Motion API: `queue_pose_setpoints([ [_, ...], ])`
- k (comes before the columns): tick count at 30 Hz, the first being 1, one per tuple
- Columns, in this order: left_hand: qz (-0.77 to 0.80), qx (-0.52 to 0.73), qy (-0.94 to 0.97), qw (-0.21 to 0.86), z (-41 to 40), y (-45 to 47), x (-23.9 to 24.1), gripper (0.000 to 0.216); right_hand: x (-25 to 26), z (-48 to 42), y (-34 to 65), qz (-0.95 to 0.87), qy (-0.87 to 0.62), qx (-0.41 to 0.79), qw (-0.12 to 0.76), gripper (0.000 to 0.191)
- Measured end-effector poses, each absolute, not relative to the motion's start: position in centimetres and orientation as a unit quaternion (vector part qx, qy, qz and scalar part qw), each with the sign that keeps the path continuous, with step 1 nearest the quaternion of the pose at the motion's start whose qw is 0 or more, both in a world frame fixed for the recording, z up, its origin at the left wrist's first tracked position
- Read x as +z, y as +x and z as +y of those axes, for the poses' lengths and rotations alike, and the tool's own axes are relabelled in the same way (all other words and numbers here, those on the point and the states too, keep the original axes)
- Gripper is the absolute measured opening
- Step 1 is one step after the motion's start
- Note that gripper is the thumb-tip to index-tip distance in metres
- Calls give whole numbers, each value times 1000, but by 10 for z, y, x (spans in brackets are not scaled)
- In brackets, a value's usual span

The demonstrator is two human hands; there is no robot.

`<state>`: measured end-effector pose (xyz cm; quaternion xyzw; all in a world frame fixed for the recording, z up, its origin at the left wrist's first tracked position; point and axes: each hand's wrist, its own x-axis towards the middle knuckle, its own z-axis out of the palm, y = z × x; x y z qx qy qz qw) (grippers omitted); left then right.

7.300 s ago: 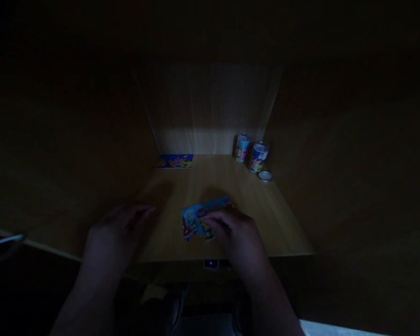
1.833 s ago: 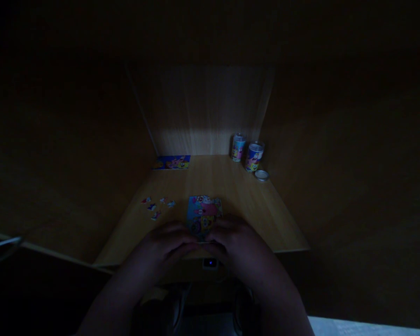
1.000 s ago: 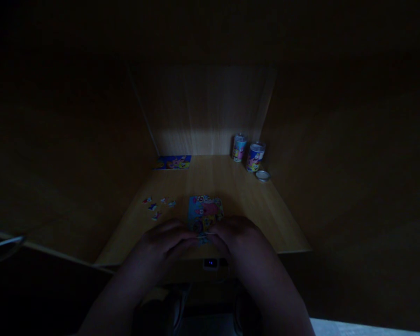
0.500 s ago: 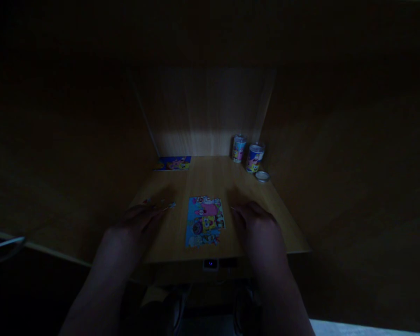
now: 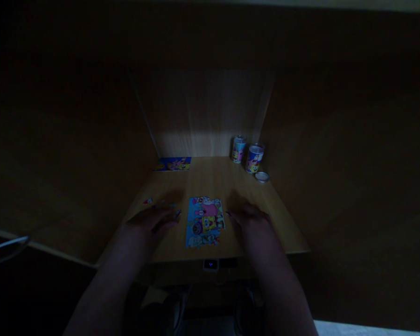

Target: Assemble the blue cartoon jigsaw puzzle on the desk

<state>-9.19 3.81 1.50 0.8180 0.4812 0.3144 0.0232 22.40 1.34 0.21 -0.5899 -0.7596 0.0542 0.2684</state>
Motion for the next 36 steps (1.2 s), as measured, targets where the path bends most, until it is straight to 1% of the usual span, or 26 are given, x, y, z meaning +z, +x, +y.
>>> queue_pose_setpoints([
  [3, 484, 340, 806, 18, 35, -94, 16, 15, 7, 10, 221, -730, -607, 70, 306, 27],
  [6, 482, 319, 816, 26, 32, -97, 17, 8, 11, 6, 220, -667, -656, 74, 346, 17],
  [8, 473, 297, 829, 33, 32, -101, 17, 13, 11, 4, 221, -646, -673, 62, 355, 18],
  [12, 451, 288, 844, 32, 33, -111, 16, 28, 7, 5, 226, -654, -672, 20, 347, 25],
  [14, 449, 286, 846, 26, 32, -113, 15, 31, 5, 7, 227, -667, -667, 7, 332, 26],
  [17, 455, 291, 841, 21, 31, -110, 15, 29, 4, 9, 226, -691, -653, -14, 310, 25],
  [19, 461, 295, 837, 17, 29, -107, 17, 27, 5, 9, 224, -707, -635, -25, 311, 22],
  [24, 452, 286, 845, 10, 25, -101, 25, 24, 9, 9, 217, -761, -573, 8, 304, 21],
  [27, 445, 282, 850, 30, 24, -103, 25, 25, 8, 10, 217, -752, -592, 8, 288, 22],
  [32, 476, 249, 843, 20, 27, -104, 20, 20, 0, 11, 219, -714, -637, -35, 287, 33],
  [34, 474, 269, 838, 0, 27, -99, 21, 18, -1, 11, 219, -709, -637, -45, 298, 35],
  [36, 463, 299, 835, -14, 24, -91, 24, 20, 1, 11, 219, -717, -617, -40, 321, 34],
])
